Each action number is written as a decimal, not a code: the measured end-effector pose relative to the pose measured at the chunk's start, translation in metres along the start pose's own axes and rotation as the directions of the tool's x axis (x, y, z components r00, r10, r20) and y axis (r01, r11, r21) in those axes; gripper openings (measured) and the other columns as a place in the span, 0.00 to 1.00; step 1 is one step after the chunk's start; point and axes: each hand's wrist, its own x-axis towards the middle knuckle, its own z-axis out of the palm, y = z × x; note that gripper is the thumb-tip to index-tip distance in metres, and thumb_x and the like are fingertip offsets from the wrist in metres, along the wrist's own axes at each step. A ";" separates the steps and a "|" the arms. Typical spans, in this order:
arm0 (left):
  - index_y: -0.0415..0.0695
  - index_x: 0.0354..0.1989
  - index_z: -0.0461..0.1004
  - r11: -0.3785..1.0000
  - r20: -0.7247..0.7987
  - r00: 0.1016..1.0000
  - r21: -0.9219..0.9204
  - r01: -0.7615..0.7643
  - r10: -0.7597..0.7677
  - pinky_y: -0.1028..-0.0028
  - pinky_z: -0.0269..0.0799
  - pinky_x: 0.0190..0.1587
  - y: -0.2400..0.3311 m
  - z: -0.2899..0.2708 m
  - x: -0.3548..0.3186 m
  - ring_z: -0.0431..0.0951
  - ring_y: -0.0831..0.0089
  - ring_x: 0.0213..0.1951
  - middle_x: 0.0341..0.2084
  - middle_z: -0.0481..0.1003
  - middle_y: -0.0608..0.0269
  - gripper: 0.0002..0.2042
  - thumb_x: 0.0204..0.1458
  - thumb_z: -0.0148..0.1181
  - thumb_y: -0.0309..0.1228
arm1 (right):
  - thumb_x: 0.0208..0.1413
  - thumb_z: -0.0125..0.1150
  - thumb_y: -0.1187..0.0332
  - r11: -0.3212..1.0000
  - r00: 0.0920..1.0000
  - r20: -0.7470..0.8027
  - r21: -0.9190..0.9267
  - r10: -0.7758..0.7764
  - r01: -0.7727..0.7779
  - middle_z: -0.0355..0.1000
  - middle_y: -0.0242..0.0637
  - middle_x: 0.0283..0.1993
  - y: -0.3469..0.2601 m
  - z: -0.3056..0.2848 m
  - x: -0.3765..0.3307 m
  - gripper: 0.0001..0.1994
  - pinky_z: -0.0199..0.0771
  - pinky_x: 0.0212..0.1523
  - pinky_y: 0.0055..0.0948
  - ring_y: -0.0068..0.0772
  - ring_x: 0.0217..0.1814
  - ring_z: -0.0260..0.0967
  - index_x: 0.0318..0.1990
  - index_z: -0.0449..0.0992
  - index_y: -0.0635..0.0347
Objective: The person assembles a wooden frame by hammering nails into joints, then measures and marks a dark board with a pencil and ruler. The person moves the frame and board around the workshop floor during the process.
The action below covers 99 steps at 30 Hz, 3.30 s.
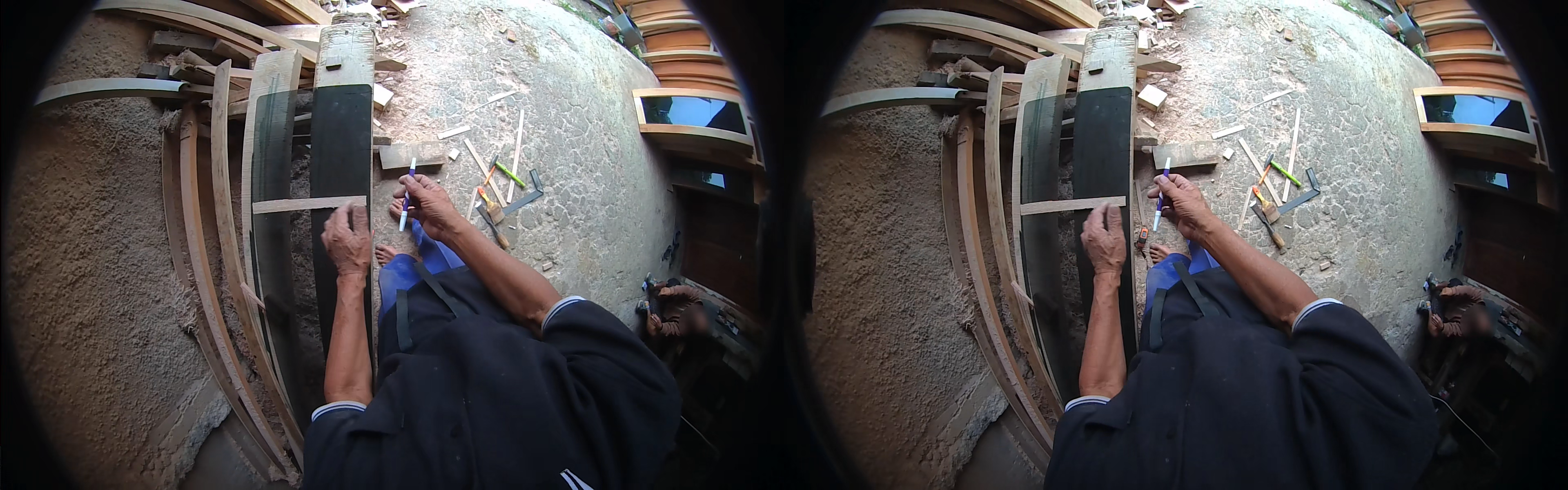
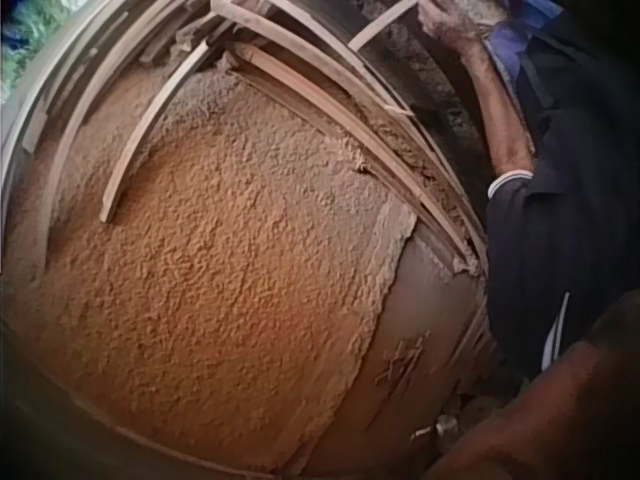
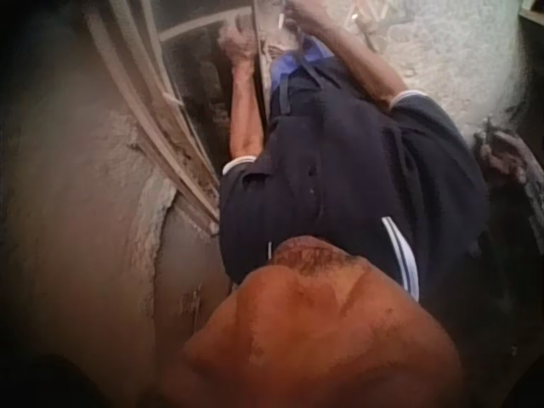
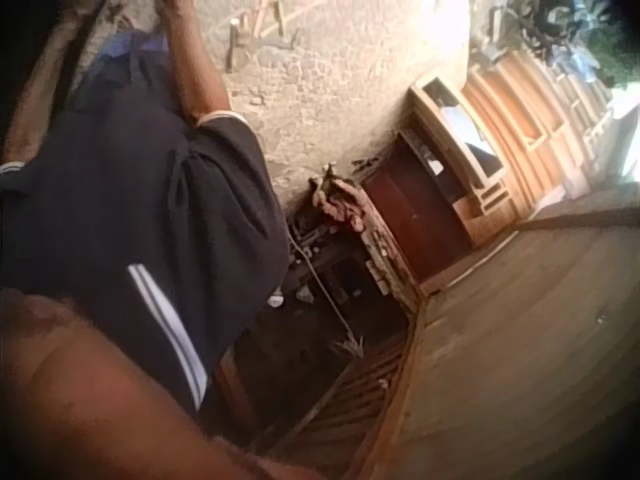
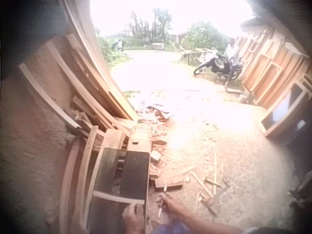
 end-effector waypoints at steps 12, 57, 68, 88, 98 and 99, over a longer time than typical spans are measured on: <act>0.39 0.40 0.76 0.791 0.485 0.874 -0.523 0.318 -0.031 0.79 0.69 0.27 0.037 -0.003 -0.059 0.75 0.81 0.24 0.22 0.77 0.64 0.19 0.70 0.48 0.44 | 0.67 0.60 0.59 0.967 0.961 -0.118 -0.086 -0.250 0.241 0.76 0.28 0.30 -0.053 -0.016 0.020 0.09 0.66 0.23 0.19 0.15 0.27 0.69 0.46 0.73 0.52; 0.36 0.75 0.44 0.868 -0.165 0.936 0.353 0.350 -0.311 0.45 0.33 0.74 -0.045 0.022 0.019 0.39 0.45 0.76 0.76 0.42 0.41 0.53 0.52 0.58 0.64 | 0.63 0.59 0.62 0.365 0.932 0.275 -0.864 -0.237 0.348 0.75 0.37 0.28 0.014 0.006 -0.013 0.12 0.71 0.35 0.31 0.25 0.31 0.71 0.40 0.79 0.64; 0.38 0.76 0.42 0.864 -0.137 0.931 0.347 0.366 -0.339 0.43 0.31 0.74 -0.044 0.021 0.020 0.35 0.47 0.77 0.76 0.42 0.46 0.54 0.53 0.55 0.67 | 0.67 0.58 0.59 0.678 0.971 0.150 -0.695 -0.187 0.238 0.74 0.29 0.27 0.012 0.010 -0.013 0.16 0.70 0.31 0.21 0.15 0.30 0.69 0.40 0.79 0.66; 0.41 0.76 0.46 0.907 -0.202 0.936 0.258 0.334 -0.287 0.41 0.36 0.73 -0.047 0.020 0.016 0.40 0.46 0.76 0.76 0.44 0.47 0.47 0.57 0.56 0.59 | 0.57 0.64 0.57 -0.320 0.799 0.533 -0.836 -0.280 0.446 0.73 0.34 0.45 0.033 0.054 0.029 0.15 0.78 0.39 0.45 0.47 0.42 0.78 0.52 0.79 0.43; 0.44 0.72 0.56 0.973 -0.534 0.814 -0.104 0.206 -0.229 0.52 0.52 0.71 -0.006 -0.024 -0.101 0.54 0.50 0.73 0.73 0.52 0.49 0.34 0.58 0.60 0.37 | 0.55 0.66 0.66 -0.429 0.714 0.699 -0.655 -0.033 0.622 0.72 0.45 0.34 0.022 0.046 0.080 0.11 0.70 0.39 0.48 0.52 0.39 0.72 0.34 0.72 0.62; 0.44 0.71 0.58 0.968 -0.547 0.799 -0.108 0.226 -0.248 0.54 0.55 0.70 -0.001 -0.025 -0.120 0.56 0.52 0.72 0.73 0.54 0.49 0.33 0.58 0.60 0.37 | 0.55 0.65 0.67 -0.230 0.713 0.701 -0.698 -0.023 0.679 0.70 0.44 0.29 0.023 0.048 0.083 0.11 0.68 0.36 0.44 0.45 0.32 0.69 0.31 0.70 0.63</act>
